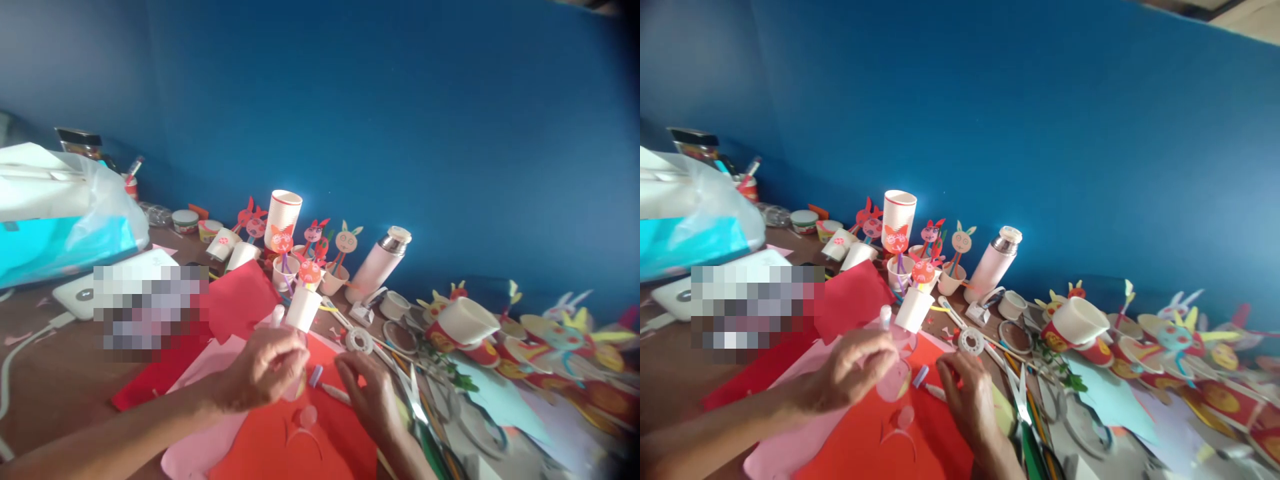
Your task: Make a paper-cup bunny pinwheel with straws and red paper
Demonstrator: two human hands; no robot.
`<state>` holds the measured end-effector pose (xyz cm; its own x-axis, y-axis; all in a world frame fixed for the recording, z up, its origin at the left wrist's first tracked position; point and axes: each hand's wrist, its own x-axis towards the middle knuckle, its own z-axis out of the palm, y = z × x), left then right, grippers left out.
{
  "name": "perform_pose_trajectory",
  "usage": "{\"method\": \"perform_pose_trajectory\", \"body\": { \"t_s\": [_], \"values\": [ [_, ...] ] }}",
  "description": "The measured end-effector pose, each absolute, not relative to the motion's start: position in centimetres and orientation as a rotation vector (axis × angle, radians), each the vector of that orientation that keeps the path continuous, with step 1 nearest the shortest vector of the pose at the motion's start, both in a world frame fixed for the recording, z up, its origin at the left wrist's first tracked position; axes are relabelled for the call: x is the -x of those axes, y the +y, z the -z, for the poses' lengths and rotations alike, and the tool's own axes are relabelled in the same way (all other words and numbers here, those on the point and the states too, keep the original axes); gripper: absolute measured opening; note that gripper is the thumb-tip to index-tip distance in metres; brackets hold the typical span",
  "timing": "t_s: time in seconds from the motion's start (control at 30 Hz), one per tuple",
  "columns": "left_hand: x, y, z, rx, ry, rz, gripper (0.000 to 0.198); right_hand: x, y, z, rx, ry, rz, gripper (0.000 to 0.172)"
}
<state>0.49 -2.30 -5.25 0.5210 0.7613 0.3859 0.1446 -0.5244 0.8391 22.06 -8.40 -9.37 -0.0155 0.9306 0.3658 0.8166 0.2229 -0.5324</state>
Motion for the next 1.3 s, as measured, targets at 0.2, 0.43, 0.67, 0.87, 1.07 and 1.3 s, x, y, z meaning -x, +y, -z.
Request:
{"method": "perform_pose_trajectory", "body": {
  "t_s": [0.2, 0.43, 0.67, 0.87, 1.07, 1.3],
  "values": [
    [-2.0, -4.0, 7.9, -2.004, 0.734, -0.728, 0.036, -23.4, -7.7, 10.1, 1.68, -1.885, -0.034, 0.018],
    [-2.8, -3.0, 8.9, -1.755, 0.866, -0.808, 0.032, -21.3, -6.9, 10.3, 1.868, -2.059, 0.09, 0.024],
    [-3.2, -2.6, 10.4, -1.581, 0.84, -0.78, 0.03, -20.4, -6.4, 10.7, 2.013, -2.087, 0.043, 0.021],
    [-3.2, -2.8, 11.0, -1.459, 0.832, -0.729, 0.027, -21.6, -6.2, 11.6, 2.115, -2.086, -0.096, 0.033],
    [-3.1, -2.9, 11.3, -1.374, 0.856, -0.704, 0.022, -22.2, -6.1, 11.3, 2.055, -1.918, -0.317, 0.011],
    [-3.2, -3.0, 11.2, -1.31, 0.946, -0.722, 0.023, -23.2, -6.3, 10.1, 1.722, -1.784, -0.553, 0.009]
  ]
}}
